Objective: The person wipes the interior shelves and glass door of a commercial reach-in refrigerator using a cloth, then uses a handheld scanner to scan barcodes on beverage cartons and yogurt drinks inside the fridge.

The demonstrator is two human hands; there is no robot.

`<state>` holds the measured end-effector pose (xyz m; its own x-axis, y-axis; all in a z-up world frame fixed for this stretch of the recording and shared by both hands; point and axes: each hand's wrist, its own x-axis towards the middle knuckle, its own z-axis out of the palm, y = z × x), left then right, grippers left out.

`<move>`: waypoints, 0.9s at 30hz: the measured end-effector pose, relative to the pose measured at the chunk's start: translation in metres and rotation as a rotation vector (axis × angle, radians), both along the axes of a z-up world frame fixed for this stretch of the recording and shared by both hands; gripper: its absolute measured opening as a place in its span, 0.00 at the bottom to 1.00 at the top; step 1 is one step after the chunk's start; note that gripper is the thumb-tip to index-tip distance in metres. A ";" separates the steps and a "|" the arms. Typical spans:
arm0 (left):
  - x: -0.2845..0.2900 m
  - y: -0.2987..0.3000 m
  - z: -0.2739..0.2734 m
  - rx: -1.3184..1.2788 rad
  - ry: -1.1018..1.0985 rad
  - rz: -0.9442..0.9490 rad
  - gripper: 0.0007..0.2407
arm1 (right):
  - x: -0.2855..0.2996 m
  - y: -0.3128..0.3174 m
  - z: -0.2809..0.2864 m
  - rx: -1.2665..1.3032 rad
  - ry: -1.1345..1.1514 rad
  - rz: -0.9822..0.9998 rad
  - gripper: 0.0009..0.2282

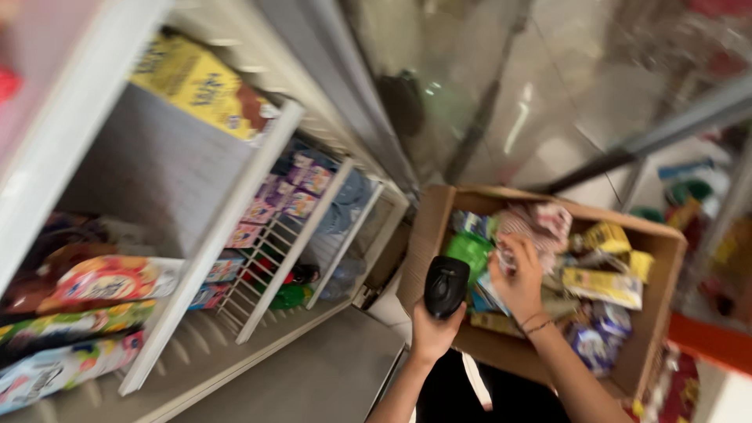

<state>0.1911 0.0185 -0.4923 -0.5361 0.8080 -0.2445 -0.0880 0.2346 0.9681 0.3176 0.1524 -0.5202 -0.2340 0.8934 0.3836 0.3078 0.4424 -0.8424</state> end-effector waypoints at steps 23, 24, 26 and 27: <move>0.106 0.126 -0.086 0.106 0.463 -0.620 0.19 | 0.219 0.028 -0.097 -0.140 -1.105 -0.134 0.29; 0.107 0.128 -0.084 0.128 0.478 -0.612 0.18 | 0.220 0.032 -0.097 -0.089 -1.158 -0.116 0.26; 0.111 0.127 -0.079 0.119 0.476 -0.627 0.19 | 0.221 0.039 -0.100 -0.083 -1.234 -0.110 0.21; 0.112 0.126 -0.076 0.107 0.473 -0.635 0.19 | 0.221 0.039 -0.102 -0.072 -1.310 -0.097 0.16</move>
